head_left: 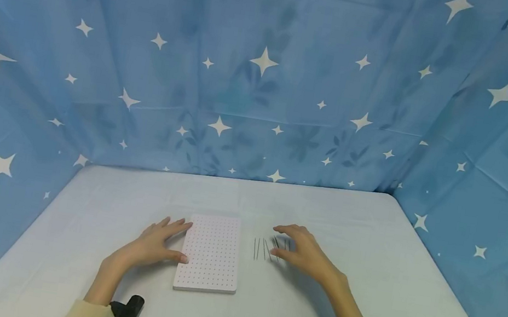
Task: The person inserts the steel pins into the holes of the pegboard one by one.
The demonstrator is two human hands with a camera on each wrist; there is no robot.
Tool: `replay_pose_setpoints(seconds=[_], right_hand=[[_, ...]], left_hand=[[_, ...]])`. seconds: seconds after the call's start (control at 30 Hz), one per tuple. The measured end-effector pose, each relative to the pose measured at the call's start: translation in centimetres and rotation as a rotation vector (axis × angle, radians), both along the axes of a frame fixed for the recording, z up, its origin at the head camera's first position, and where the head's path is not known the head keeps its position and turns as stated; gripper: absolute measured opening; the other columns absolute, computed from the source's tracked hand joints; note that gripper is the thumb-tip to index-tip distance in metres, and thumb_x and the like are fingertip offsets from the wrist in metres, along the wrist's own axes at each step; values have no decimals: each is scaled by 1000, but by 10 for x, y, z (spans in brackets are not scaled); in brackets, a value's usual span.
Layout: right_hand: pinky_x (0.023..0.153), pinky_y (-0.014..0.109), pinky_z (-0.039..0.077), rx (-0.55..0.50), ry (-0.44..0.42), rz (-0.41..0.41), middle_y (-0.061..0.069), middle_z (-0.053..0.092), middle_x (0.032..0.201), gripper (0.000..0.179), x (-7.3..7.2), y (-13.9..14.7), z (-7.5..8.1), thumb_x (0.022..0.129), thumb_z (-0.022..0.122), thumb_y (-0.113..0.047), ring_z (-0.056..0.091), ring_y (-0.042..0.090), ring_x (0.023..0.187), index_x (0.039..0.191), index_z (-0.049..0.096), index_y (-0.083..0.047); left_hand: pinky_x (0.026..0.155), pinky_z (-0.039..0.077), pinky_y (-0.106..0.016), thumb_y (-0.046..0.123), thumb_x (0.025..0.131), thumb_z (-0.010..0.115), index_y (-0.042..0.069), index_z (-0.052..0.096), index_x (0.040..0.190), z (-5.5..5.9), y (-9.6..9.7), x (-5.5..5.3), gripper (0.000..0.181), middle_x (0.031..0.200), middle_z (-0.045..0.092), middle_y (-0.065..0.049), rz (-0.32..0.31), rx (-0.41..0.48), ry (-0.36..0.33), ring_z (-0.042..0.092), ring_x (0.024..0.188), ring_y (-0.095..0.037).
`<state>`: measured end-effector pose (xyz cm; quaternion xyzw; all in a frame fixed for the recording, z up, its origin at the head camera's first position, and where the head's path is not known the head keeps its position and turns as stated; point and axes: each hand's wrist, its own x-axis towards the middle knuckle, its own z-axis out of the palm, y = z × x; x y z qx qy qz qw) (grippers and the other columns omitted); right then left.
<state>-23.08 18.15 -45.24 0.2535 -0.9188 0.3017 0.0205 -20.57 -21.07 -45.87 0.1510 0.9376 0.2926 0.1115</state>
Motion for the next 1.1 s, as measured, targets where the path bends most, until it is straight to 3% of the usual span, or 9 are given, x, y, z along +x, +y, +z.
replay_pose_setpoints(seconds=[0.3,0.53,0.8,1.1], right_hand=[[88,42,56,34,-40,41,10,72,118,51,-7,-13,2,90,82,-25,66,27,105,133,67,-3],[70,25,52,34,-128,72,5,69,99,48,-13,-23,8,87,84,-21,61,13,84,128,68,-2],[69,25,52,50,-222,65,5,68,97,46,-18,-33,8,86,84,-16,58,11,77,127,67,-3],[70,28,52,55,-251,41,5,67,96,47,-20,-41,2,84,86,-18,58,12,77,125,68,-3]], left_hand=[[122,3,-72,52,82,82,15,42,159,-4,-3,-1,94,167,30,-19,28,39,-19,9,156,-51],[122,3,-72,52,82,82,14,42,159,-5,-1,-1,95,167,30,-19,36,46,-21,8,156,-52],[123,3,-71,50,82,83,12,42,158,-3,0,1,94,166,31,-22,38,50,-22,9,155,-52],[123,2,-71,49,82,84,12,42,158,-3,-1,3,95,166,30,-22,35,60,-26,8,155,-52]])
